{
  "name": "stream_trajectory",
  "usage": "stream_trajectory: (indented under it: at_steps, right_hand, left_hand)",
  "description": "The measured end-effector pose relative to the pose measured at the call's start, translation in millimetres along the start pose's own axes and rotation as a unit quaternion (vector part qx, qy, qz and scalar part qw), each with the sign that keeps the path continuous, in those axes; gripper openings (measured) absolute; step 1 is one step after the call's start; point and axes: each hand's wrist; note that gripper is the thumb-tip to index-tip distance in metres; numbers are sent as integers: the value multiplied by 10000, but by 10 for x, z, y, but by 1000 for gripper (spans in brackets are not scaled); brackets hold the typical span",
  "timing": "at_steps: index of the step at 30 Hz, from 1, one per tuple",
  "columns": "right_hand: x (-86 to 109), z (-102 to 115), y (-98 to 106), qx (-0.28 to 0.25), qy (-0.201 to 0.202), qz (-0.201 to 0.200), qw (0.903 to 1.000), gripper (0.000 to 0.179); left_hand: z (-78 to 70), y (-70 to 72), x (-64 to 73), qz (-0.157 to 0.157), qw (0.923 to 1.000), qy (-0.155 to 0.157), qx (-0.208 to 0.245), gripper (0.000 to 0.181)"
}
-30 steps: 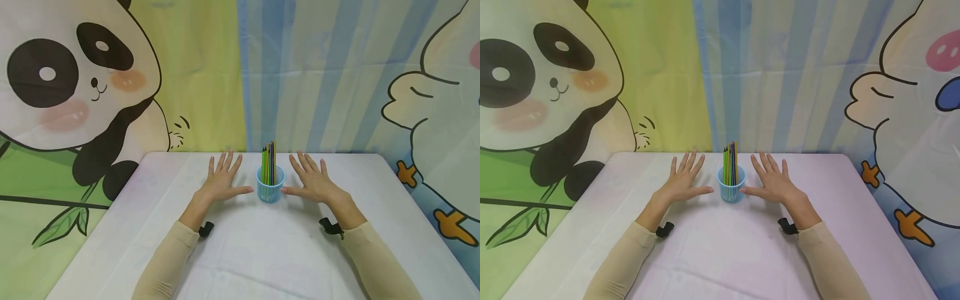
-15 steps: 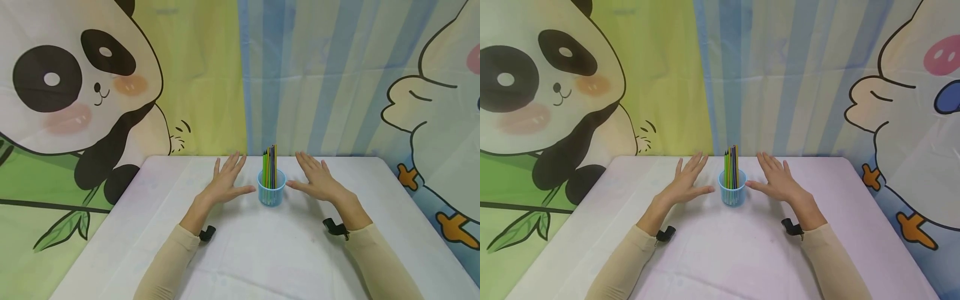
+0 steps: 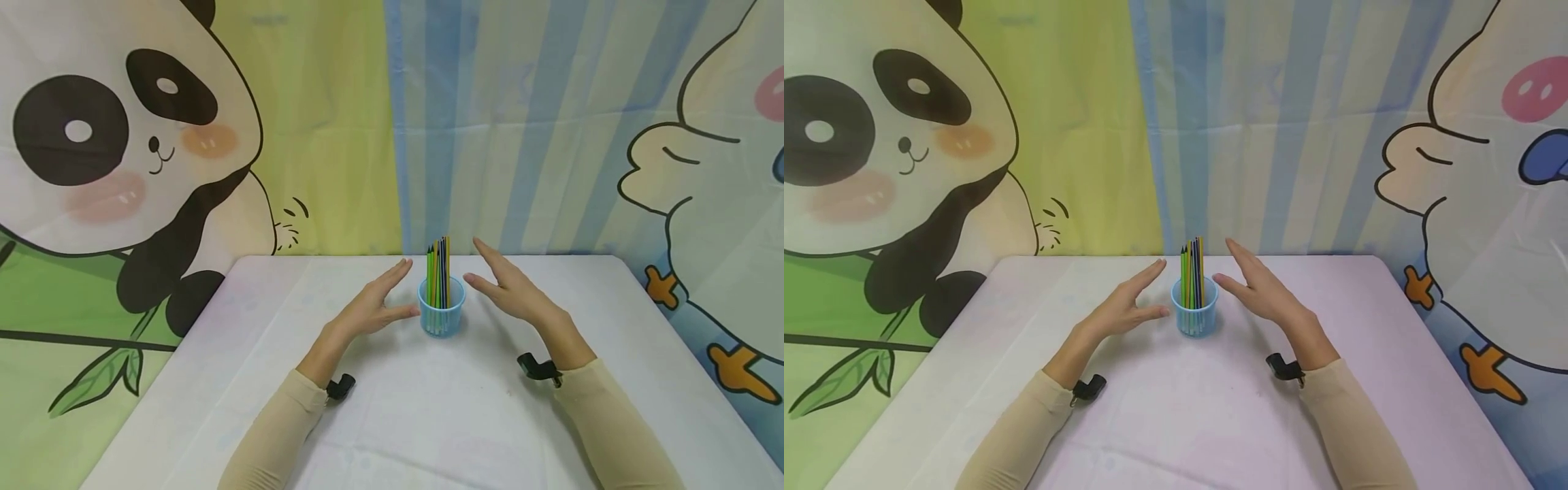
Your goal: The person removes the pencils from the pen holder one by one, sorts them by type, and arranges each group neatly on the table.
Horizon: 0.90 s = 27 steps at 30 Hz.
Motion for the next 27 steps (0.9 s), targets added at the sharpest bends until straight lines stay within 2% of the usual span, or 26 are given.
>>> stream_trajectory:
  at_steps: [7,18,21,27]
  right_hand:
    - [-35,67,-24,-236,123,-151,9995,86]
    - [-166,106,-132,-796,369,-213,9959,79]
    - [-212,129,-163,-965,493,-205,9939,76]
    - [-284,176,-202,-1178,766,-462,9890,71]
  left_hand:
    - [11,-39,-9,-115,9995,-191,208,93]
    - [-31,-101,-15,-49,9960,-264,851,77]
    - [-25,-125,-10,-47,9957,-275,887,76]
    - [-47,-136,-29,-105,9944,-480,940,75]
Point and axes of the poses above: each hand's wrist, its own x-axis away from the middle knuckle, its own y-axis out of the back of the hand, z = x × y, and after that the axes turned 3 degrees about z, right-handed
